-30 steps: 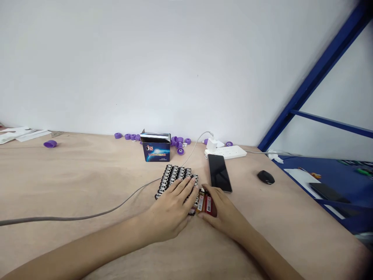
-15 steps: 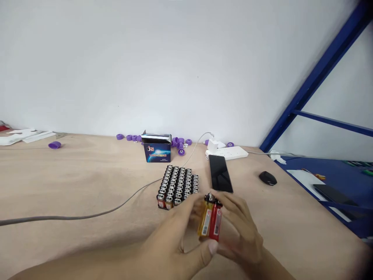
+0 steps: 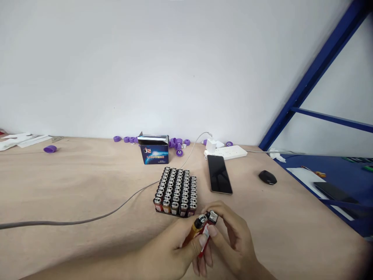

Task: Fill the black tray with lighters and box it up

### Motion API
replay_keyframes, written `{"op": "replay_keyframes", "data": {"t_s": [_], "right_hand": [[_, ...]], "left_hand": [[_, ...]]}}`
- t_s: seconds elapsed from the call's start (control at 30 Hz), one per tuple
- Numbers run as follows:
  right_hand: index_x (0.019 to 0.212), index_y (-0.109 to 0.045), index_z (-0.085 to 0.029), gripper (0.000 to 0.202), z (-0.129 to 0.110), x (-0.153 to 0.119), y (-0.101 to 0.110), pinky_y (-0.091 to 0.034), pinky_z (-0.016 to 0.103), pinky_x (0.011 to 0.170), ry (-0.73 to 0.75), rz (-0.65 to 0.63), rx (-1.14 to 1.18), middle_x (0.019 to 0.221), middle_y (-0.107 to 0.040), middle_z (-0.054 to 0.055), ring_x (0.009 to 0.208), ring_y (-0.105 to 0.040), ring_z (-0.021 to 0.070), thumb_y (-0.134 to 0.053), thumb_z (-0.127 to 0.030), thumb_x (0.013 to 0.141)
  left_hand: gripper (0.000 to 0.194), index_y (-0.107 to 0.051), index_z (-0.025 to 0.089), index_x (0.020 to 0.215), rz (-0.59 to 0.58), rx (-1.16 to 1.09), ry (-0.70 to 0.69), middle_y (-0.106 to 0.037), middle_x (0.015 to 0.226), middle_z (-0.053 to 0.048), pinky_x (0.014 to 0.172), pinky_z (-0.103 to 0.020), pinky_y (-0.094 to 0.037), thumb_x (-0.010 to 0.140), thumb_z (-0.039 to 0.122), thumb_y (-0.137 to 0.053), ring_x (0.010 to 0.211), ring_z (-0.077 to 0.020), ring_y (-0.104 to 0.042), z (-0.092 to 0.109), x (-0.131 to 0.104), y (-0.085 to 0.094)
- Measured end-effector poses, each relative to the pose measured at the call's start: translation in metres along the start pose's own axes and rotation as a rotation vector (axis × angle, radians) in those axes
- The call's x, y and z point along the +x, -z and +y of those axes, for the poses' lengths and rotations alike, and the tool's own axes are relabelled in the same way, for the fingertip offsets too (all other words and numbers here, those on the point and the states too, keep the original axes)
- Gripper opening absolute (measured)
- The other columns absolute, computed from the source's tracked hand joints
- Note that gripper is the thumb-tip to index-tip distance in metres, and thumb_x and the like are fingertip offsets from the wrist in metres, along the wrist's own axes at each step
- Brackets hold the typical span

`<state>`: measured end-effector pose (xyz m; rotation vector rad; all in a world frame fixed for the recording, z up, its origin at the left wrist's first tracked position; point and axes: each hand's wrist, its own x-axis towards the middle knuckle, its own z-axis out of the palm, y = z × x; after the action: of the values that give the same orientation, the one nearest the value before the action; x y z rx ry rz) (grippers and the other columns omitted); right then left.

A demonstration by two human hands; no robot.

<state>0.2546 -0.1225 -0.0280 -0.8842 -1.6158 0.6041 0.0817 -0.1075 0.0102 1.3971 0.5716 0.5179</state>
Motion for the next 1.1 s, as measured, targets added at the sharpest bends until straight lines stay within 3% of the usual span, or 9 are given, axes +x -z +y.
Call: {"op": "replay_keyframes", "data": {"t_s": [0.13, 0.2, 0.27, 0.37, 0.5, 0.6, 0.8, 0.93, 1.1], "right_hand": [[0.085, -0.062, -0.022, 0.017, 0.001, -0.001, -0.002, -0.05, 0.024, 0.055, -0.286, 0.039, 0.266, 0.068, -0.059, 0.0, 0.062, -0.06, 0.0154, -0.058, -0.035, 0.095], [0.084, -0.061, -0.021, 0.02, 0.007, 0.002, 0.003, -0.049, 0.023, 0.055, -0.383, 0.162, 0.303, 0.068, -0.058, -0.001, 0.061, -0.057, 0.0141, -0.061, -0.038, 0.094], [0.083, -0.062, -0.021, 0.022, 0.015, 0.008, 0.012, -0.047, 0.022, 0.057, -0.426, 0.287, 0.285, 0.068, -0.055, -0.002, 0.061, -0.053, 0.0125, -0.065, -0.04, 0.092], [0.081, -0.063, -0.02, 0.027, 0.027, 0.019, 0.025, -0.047, 0.023, 0.057, -0.446, 0.334, 0.2, 0.066, -0.056, -0.003, 0.06, -0.052, 0.012, -0.067, -0.045, 0.089], [0.083, -0.064, -0.02, 0.028, 0.043, 0.023, 0.03, -0.047, 0.024, 0.053, -0.456, 0.322, 0.055, 0.066, -0.061, -0.001, 0.054, -0.054, 0.0124, -0.066, -0.047, 0.088], [0.09, -0.063, -0.02, 0.024, 0.055, 0.022, 0.027, -0.048, 0.024, 0.052, -0.38, 0.296, -0.115, 0.067, -0.065, 0.0, 0.055, -0.059, 0.0145, -0.062, -0.045, 0.091], [0.1, -0.066, -0.02, 0.017, 0.082, 0.043, 0.019, -0.053, 0.031, 0.066, 0.03, 0.324, -0.585, 0.079, -0.071, 0.004, 0.068, -0.068, 0.0196, -0.059, -0.033, 0.092], [0.099, -0.069, -0.019, 0.019, 0.095, 0.066, 0.009, -0.053, 0.038, 0.075, 0.083, 0.34, -0.615, 0.081, -0.069, 0.006, 0.076, -0.065, 0.0232, -0.057, -0.033, 0.092], [0.1, -0.07, -0.02, 0.017, 0.1, 0.075, -0.002, -0.055, 0.036, 0.077, 0.104, 0.233, -0.541, 0.085, -0.071, 0.007, 0.078, -0.067, 0.0218, -0.06, -0.032, 0.093]], "left_hand": [[0.028, -0.052, 0.016, 0.091, -0.013, 0.312, -0.031, -0.06, 0.077, -0.004, 0.066, -0.027, -0.055, 0.103, 0.038, -0.04, 0.068, -0.0151, -0.06, 0.006, -0.002, 0.008], [0.02, -0.054, 0.015, 0.101, -0.011, 0.715, -0.188, -0.063, 0.084, -0.008, 0.066, -0.032, -0.057, 0.1, 0.023, -0.036, 0.072, -0.0196, -0.062, 0.009, -0.005, 0.013], [0.026, -0.054, 0.011, 0.111, 0.017, 1.097, -0.418, -0.066, 0.092, -0.013, 0.071, -0.038, -0.059, 0.092, 0.01, -0.036, 0.079, -0.0248, -0.064, 0.009, -0.006, 0.018], [0.04, -0.051, 0.004, 0.121, 0.11, 1.358, -0.659, -0.064, 0.113, -0.021, 0.089, -0.046, -0.057, 0.084, 0.003, -0.038, 0.104, -0.033, -0.063, 0.007, -0.001, 0.025], [0.054, -0.045, 0.001, 0.133, 0.189, 1.523, -0.588, -0.05, 0.14, -0.029, 0.105, -0.058, -0.046, 0.08, 0.0, -0.042, 0.133, -0.0432, -0.048, -0.001, 0.014, 0.037], [0.058, -0.04, 0.003, 0.142, 0.167, 1.558, -0.462, -0.047, 0.146, -0.028, 0.109, -0.058, -0.043, 0.084, 0.004, -0.044, 0.138, -0.0413, -0.044, -0.006, 0.024, 0.046], [0.058, -0.04, 0.008, 0.143, 0.104, 1.6, -0.417, -0.044, 0.15, -0.027, 0.113, -0.054, -0.04, 0.086, 0.01, -0.049, 0.142, -0.038, -0.041, -0.006, 0.024, 0.049], [0.054, -0.043, 0.009, 0.14, 0.108, 1.653, -0.422, -0.045, 0.15, -0.026, 0.114, -0.054, -0.039, 0.086, 0.01, -0.048, 0.143, -0.0374, -0.039, -0.009, 0.021, 0.048], [0.052, -0.049, 0.005, 0.132, 0.137, 1.694, -0.523, -0.047, 0.147, -0.029, 0.11, -0.058, -0.042, 0.08, 0.007, -0.048, 0.141, -0.0406, -0.041, -0.017, 0.022, 0.049]]}}
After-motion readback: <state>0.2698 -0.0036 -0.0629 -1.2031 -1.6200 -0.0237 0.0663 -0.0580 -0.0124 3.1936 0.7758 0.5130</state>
